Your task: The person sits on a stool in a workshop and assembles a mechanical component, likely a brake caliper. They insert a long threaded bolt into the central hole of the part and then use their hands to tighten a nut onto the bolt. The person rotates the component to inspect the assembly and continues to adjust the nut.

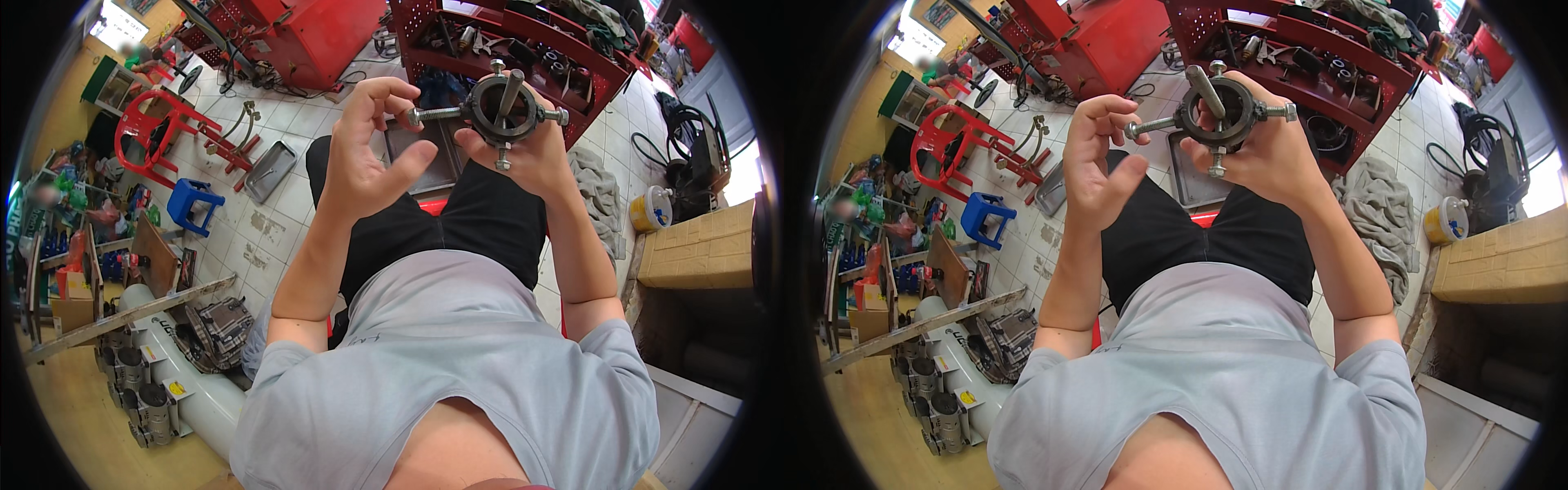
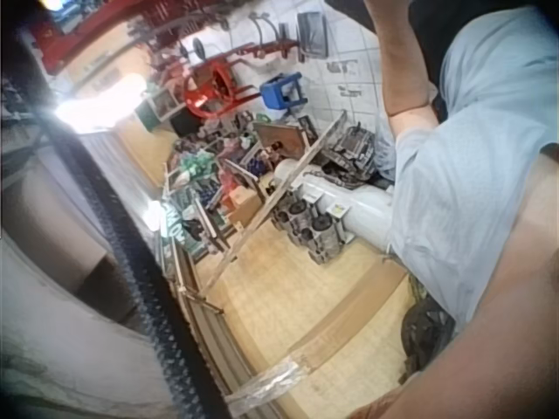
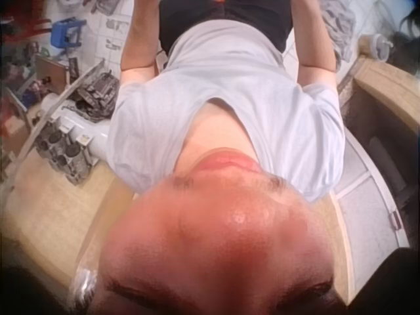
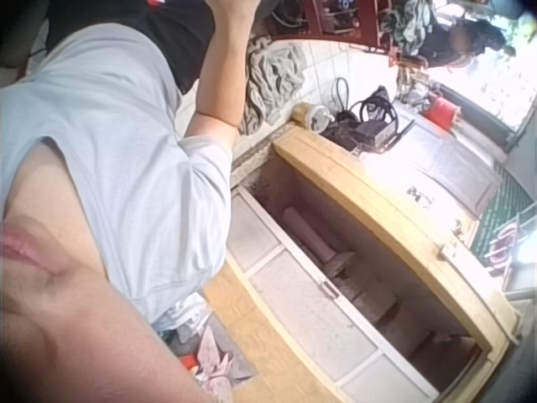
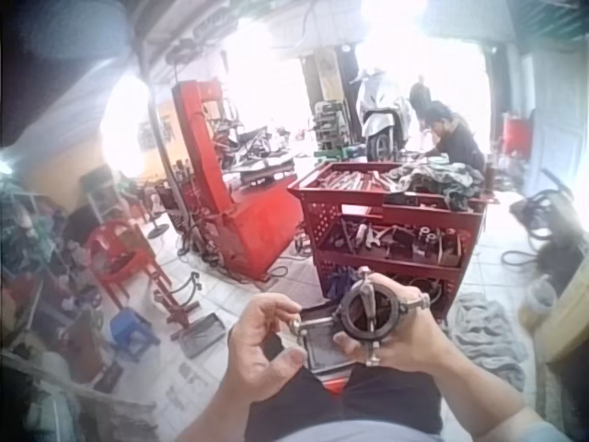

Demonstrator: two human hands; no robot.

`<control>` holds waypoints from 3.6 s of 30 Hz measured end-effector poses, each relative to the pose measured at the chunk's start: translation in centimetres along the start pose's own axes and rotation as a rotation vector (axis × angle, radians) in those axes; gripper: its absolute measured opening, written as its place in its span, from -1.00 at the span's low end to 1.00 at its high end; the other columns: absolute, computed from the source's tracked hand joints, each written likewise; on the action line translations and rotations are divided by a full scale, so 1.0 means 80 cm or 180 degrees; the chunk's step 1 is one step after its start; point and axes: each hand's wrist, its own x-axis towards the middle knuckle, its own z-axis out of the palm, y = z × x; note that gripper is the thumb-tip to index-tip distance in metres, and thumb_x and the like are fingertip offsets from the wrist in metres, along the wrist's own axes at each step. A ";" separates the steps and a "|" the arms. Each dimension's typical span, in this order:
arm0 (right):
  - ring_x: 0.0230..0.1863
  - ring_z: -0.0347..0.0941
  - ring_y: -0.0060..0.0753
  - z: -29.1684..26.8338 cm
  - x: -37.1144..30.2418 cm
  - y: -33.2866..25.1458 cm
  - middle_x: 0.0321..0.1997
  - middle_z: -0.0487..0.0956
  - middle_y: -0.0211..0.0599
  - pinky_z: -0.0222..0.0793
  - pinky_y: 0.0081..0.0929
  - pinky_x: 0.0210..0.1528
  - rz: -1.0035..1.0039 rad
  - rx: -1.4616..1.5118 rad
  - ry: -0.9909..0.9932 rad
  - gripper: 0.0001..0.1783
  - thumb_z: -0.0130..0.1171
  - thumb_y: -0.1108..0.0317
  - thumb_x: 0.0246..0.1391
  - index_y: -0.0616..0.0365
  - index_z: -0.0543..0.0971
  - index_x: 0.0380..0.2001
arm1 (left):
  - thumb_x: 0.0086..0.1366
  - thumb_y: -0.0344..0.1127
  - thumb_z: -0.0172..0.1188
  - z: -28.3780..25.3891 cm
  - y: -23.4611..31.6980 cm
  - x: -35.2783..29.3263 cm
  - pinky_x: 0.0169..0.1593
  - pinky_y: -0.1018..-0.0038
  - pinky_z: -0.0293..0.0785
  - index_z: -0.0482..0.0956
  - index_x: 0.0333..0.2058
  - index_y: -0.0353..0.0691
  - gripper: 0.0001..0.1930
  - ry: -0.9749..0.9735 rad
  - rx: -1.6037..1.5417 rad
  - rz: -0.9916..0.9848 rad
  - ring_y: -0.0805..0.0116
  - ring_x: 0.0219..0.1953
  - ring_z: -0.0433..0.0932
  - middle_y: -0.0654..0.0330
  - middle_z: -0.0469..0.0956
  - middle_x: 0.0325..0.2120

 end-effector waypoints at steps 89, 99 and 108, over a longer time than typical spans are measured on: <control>-0.42 0.36 -0.69 -0.002 0.000 0.002 -0.48 0.49 -0.49 0.36 -0.65 -0.29 0.0252 0.0059 0.0096 -0.61 0.43 0.31 -0.24 0.17 0.48 -0.34 | 0.13 -0.57 0.30 0.010 -0.016 -0.004 -0.08 0.59 0.39 0.44 -0.11 -0.37 -0.66 0.0388 -0.0088 0.0068 0.50 -0.23 0.48 0.17 0.52 -0.26; -0.43 0.35 -0.70 0.001 -0.002 0.002 -0.48 0.49 -0.52 0.36 -0.64 -0.31 0.0145 0.0131 -0.0052 -0.61 0.43 0.35 -0.25 0.17 0.47 -0.33 | 0.40 -0.21 0.06 0.007 -0.019 -0.006 -0.22 0.58 0.41 0.45 -0.27 -0.35 -0.74 0.0167 -0.0396 -0.0174 0.51 -0.39 0.48 0.19 0.50 -0.41; -0.44 0.34 -0.70 0.004 -0.003 0.005 -0.48 0.51 -0.50 0.35 -0.65 -0.32 0.0117 0.0048 -0.0078 -0.59 0.44 0.40 -0.28 0.19 0.47 -0.32 | 0.48 -0.05 -0.18 0.005 -0.023 -0.012 -0.38 0.52 0.37 0.41 -0.52 -0.36 -0.49 -0.0003 -0.0461 -0.0481 0.46 -0.51 0.43 0.17 0.44 -0.57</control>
